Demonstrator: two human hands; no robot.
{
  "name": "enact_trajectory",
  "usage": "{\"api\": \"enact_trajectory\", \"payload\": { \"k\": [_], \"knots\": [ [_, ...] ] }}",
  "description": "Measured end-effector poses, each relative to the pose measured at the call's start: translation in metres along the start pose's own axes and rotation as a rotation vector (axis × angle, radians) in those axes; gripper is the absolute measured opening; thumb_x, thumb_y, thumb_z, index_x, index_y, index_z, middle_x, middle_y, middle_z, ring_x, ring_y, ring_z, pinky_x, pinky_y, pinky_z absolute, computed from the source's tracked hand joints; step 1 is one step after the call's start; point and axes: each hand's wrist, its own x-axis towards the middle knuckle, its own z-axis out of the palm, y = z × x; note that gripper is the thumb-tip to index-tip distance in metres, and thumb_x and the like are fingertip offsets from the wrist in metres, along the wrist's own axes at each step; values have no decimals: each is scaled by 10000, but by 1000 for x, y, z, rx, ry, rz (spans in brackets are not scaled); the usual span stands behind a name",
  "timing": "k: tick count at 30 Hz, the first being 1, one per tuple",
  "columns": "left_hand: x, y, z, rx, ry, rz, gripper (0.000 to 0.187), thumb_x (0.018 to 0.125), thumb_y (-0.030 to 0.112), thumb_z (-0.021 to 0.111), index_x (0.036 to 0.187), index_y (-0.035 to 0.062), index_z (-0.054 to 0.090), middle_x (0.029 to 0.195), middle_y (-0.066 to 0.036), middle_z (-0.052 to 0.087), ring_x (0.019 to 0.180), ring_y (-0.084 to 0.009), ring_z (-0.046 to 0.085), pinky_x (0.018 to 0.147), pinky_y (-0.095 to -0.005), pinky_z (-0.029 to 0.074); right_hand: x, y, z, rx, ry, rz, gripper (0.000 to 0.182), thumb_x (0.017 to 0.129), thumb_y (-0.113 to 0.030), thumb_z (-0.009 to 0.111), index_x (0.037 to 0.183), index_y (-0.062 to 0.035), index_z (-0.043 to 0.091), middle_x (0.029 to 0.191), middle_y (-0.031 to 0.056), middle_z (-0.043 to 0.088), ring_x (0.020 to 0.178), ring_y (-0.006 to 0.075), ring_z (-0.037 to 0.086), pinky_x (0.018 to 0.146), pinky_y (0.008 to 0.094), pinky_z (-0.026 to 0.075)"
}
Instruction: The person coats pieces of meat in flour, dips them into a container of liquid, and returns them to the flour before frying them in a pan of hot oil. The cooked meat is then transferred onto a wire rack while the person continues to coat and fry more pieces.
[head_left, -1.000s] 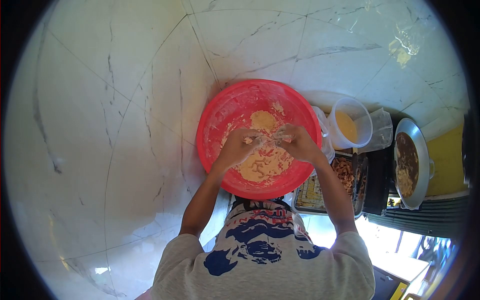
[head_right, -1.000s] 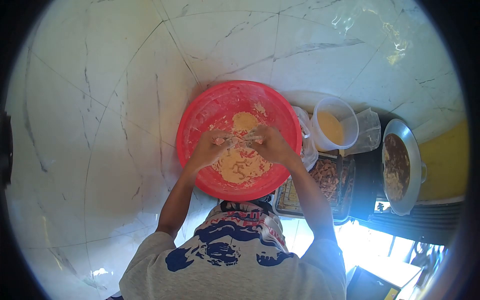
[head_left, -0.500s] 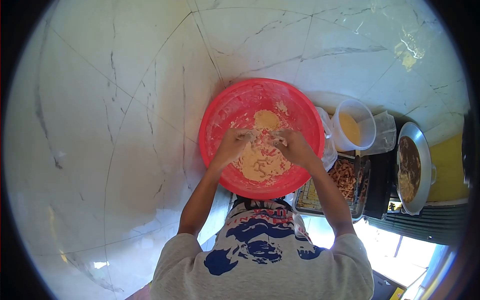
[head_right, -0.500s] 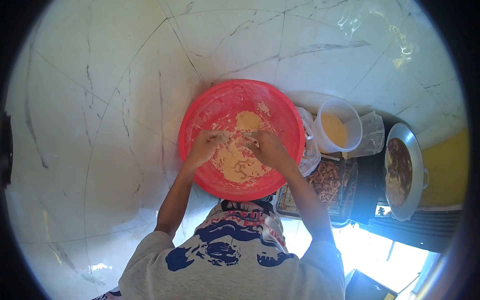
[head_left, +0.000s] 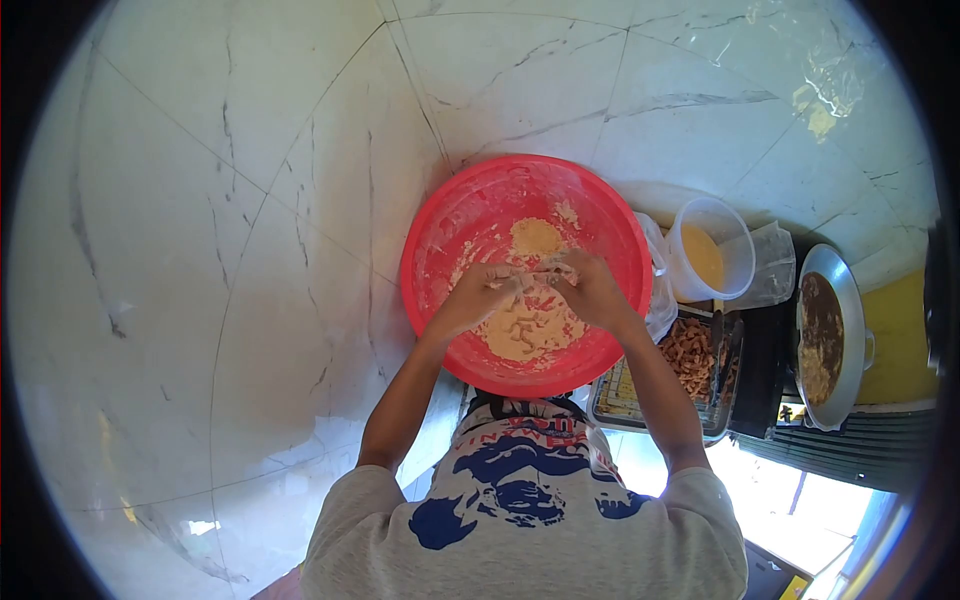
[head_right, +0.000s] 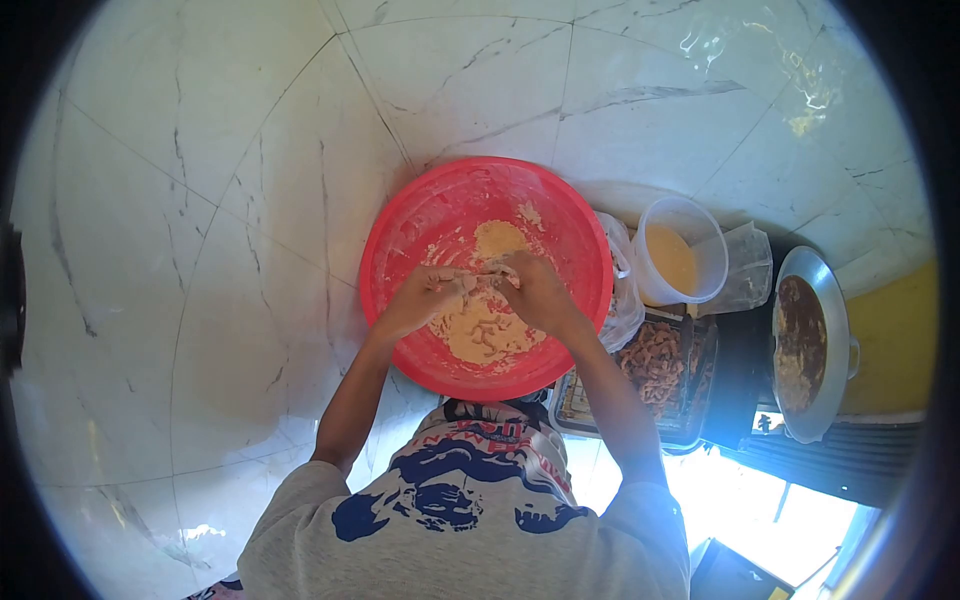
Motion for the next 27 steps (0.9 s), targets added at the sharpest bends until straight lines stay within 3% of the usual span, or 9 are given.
{"api": "enact_trajectory", "payload": {
  "k": [2,5,11,14,17,23,27],
  "knots": [
    [-1,4,9,126,76,111,213,947,155,658,1089,-1,681,907,-16,690,830,-69,599,725,-248,484,0,-3,-3,7,38,-13,159,900,-60,627,1047,-8,661,904,178,670,851,355,654,764,421,508],
    [-2,8,11,189,141,87,261,899,63,689,1151,-4,671,945,-39,712,896,-90,633,791,-265,506,2,-12,-8,62,48,53,131,929,-82,613,1012,12,651,885,189,665,817,355,656,743,409,509],
    [-2,0,8,68,6,-8,275,977,137,602,1199,-18,649,992,-52,708,893,-100,637,785,-271,511,2,-13,-10,120,34,114,154,936,-92,617,1044,14,650,933,196,686,851,332,678,740,392,513],
    [0,-4,7,-8,-40,-67,264,1000,129,568,1165,-65,639,973,-78,690,860,-127,643,760,-282,528,0,-4,-6,31,74,52,194,921,-67,655,1109,-18,661,947,130,705,847,250,684,759,333,524],
    [2,-17,10,-198,-80,6,310,1023,169,535,1219,-52,629,1045,-75,701,971,-125,656,839,-278,511,-3,-2,0,-36,174,-109,269,898,-49,638,1165,-28,661,988,185,699,900,320,683,795,371,532],
    [-1,-11,12,-177,-109,-13,323,1034,184,517,1172,-84,631,1032,-105,695,969,-150,652,875,-294,508,-9,0,-8,117,-48,79,235,890,-33,651,1122,-28,690,1018,158,708,914,278,692,815,360,531],
    [-7,-6,8,-201,-128,-33,303,1024,150,514,1171,-89,630,1038,-112,697,991,-155,655,879,-293,507,-15,-2,-14,189,24,150,185,898,-29,657,1078,-11,698,1016,137,713,921,224,687,807,333,528]
  ]
}}
